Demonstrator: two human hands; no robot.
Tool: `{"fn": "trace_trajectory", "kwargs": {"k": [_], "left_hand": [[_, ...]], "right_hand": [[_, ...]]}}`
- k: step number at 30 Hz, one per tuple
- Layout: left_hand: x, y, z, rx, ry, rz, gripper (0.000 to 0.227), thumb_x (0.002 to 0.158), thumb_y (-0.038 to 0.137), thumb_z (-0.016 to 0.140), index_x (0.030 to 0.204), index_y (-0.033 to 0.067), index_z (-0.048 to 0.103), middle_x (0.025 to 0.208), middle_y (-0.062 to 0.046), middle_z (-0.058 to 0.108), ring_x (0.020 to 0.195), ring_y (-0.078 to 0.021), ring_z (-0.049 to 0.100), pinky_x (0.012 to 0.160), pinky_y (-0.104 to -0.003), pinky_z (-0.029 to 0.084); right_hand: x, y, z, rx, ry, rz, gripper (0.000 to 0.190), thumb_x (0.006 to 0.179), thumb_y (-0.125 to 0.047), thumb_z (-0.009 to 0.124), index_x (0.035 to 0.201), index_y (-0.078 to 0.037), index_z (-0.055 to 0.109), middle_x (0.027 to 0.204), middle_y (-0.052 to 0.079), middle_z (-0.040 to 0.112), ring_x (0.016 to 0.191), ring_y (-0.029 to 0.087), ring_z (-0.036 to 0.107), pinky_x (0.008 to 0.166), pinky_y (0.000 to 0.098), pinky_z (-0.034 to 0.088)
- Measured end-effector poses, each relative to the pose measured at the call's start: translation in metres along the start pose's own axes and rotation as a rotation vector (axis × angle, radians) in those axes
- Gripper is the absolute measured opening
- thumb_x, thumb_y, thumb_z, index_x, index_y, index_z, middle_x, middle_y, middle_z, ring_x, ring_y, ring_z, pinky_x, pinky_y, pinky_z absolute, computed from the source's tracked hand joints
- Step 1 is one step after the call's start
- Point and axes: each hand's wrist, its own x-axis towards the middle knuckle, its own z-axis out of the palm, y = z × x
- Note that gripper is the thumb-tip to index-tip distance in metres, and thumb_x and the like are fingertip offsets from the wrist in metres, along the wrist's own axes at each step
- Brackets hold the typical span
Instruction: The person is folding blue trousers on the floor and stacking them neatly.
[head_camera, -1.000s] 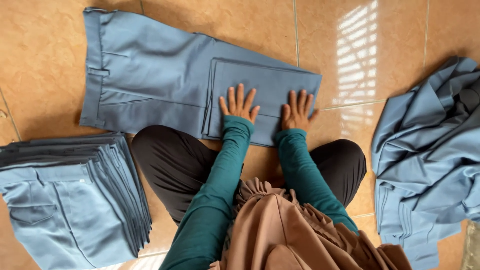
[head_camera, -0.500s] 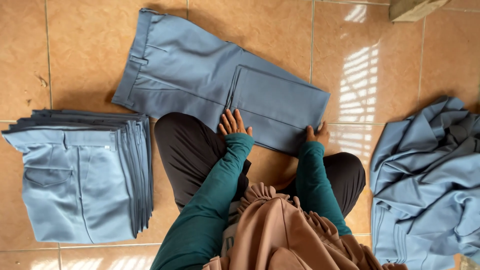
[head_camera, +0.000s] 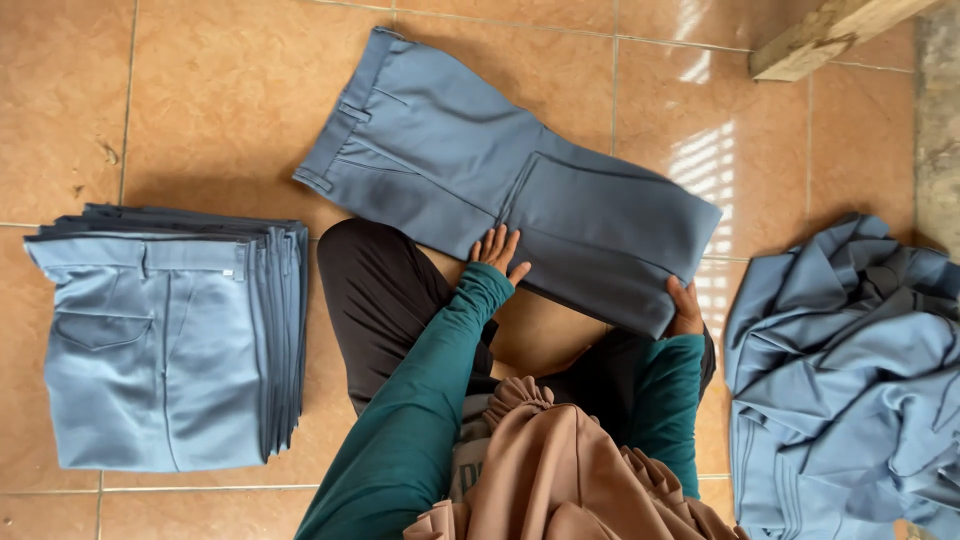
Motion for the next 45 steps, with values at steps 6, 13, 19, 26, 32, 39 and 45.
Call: {"fn": "trace_trajectory", "kwargs": {"k": [6,13,19,26,32,39,45], "left_hand": [[-0.035,0.029,0.035,-0.095,-0.013,0.229,0.093,0.094,0.081,0.035,0.165,0.0289,0.005,0.170,-0.014,0.014,0.155,-0.0346,0.021,0.127,-0.052,0.016],[-0.038,0.035,0.123,-0.331,-0.141,0.158,0.119,0.069,0.088,0.061,0.163,0.0292,0.018,0.164,-0.006,0.031,0.150,-0.0221,0.035,0.124,-0.037,0.029],[-0.045,0.058,0.084,-1.061,-0.233,-0.533,0.068,0.096,0.058,0.056,0.141,0.0065,0.053,0.145,-0.017,0.054,0.131,-0.0302,0.055,0.112,-0.035,0.050],[-0.026,0.049,0.098,-0.516,-0.239,-0.495,0.065,0.066,0.047,0.089,0.120,0.0180,0.068,0.121,-0.006,0.071,0.114,-0.0210,0.067,0.100,-0.031,0.055],[-0.021,0.050,0.043,-0.284,0.160,-0.355,0.043,0.077,0.049,0.072,0.116,0.0326,0.063,0.117,0.008,0.068,0.114,-0.0139,0.063,0.102,-0.032,0.050],[0.045,0.012,0.023,-0.038,0.572,-0.168,0.024,0.088,0.050,0.056,0.113,0.0473,0.058,0.112,0.022,0.066,0.114,-0.0068,0.059,0.103,-0.033,0.046],[0.075,-0.017,-0.006,0.079,0.279,-0.489,0.064,0.094,0.059,0.056,0.148,0.0340,0.031,0.121,0.000,0.058,0.109,-0.0194,0.060,0.091,-0.045,0.054]], "right_hand": [[0.019,-0.042,0.004,0.369,0.021,-0.163,0.068,0.094,-0.020,0.079,0.153,-0.033,0.049,0.137,0.015,0.068,0.116,0.040,0.072,0.102,0.0587,0.060],[0.069,-0.060,0.087,0.033,-0.057,-0.392,0.055,0.092,-0.014,0.083,0.141,-0.019,0.061,0.121,0.015,0.071,0.104,0.026,0.071,0.096,0.0436,0.061],[0.026,-0.010,0.237,-0.497,-0.581,-0.763,0.070,0.098,-0.016,0.071,0.158,-0.010,0.037,0.118,0.015,0.066,0.095,0.021,0.063,0.087,0.0390,0.063],[0.108,0.192,0.140,-1.545,-0.307,-0.306,0.073,0.088,-0.040,0.075,0.154,-0.030,0.046,0.144,0.008,0.050,0.128,0.036,0.052,0.103,0.0523,0.051],[0.093,0.142,0.120,-1.768,-0.107,-0.273,0.060,0.089,-0.042,0.071,0.145,-0.048,0.049,0.137,-0.005,0.047,0.128,0.024,0.046,0.099,0.0486,0.055],[0.113,0.114,0.072,-1.841,-0.057,-0.266,0.063,0.097,-0.036,0.059,0.152,-0.053,0.034,0.140,-0.003,0.037,0.139,0.026,0.033,0.109,0.0594,0.041],[0.115,0.117,0.056,-1.825,-0.098,-0.301,0.066,0.097,-0.035,0.058,0.156,-0.049,0.031,0.148,-0.003,0.036,0.146,0.025,0.030,0.114,0.0613,0.036]]}}
